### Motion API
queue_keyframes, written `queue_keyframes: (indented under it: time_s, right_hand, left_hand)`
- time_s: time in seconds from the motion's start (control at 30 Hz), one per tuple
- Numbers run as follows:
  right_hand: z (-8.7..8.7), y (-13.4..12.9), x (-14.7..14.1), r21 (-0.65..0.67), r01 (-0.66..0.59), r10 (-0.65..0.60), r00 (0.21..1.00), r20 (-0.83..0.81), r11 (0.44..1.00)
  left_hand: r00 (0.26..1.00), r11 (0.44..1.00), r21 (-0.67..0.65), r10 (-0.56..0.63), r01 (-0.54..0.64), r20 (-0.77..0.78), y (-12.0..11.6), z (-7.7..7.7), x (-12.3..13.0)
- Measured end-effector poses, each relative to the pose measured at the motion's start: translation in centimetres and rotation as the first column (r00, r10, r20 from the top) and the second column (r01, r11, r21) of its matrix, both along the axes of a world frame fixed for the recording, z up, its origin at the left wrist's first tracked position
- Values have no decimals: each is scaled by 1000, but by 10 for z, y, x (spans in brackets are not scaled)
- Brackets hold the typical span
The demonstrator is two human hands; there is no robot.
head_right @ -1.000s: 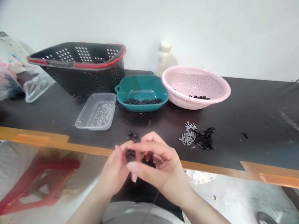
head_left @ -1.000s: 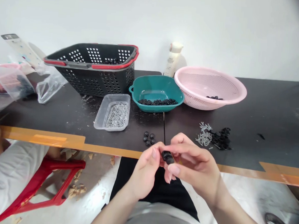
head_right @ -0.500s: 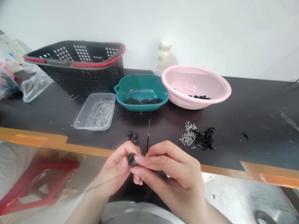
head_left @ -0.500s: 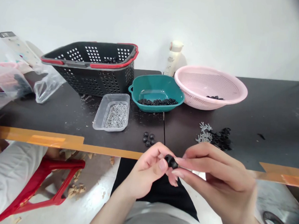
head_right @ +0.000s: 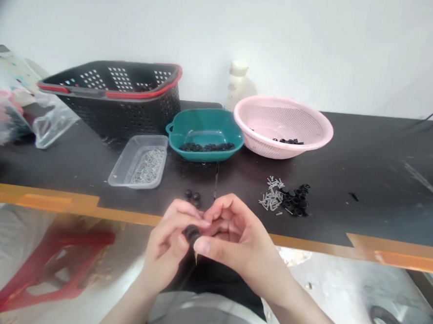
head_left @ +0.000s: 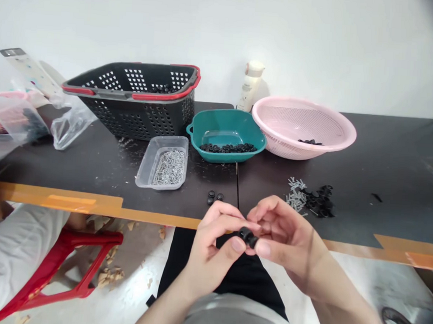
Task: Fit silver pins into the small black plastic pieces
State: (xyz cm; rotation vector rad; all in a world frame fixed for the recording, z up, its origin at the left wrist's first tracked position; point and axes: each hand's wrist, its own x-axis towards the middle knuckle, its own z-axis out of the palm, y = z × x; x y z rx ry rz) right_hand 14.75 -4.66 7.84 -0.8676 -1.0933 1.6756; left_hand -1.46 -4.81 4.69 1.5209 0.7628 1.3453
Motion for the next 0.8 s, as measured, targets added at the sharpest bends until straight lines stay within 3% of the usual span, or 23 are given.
queue_keyframes:
  time_s: [0.13,0.23,0.37,0.6,0.7,0.8]
  right_hand:
    - [-2,-2,-1,23,20,-21,999,38,1000]
    - [-1,-6,-2,155,115,-136,982,133,981]
    - [2,-11,-3,288,113,-182,958,223,951]
    - [1,-12,-3,41,42,-46,994,103,998]
    - [-1,-10,-6,22,24,-24,999,36,999]
    - [-2,-8,-10,18,33,-33,999,-8,999]
  left_hand:
    - [990,987,136,99,-84,-105,1,-4,-4]
    - [977,967,229,152,-115,-151,4,-7,-7]
    - [966,922,358,211,-147,-148,6,-4,-9]
    - [904,855,500,315,-138,-289,6,2,-15]
    - [874,815,557,377,-157,-305,7,1,-17]
    - [889,819,537,383,-200,-253,6,-2,-16]
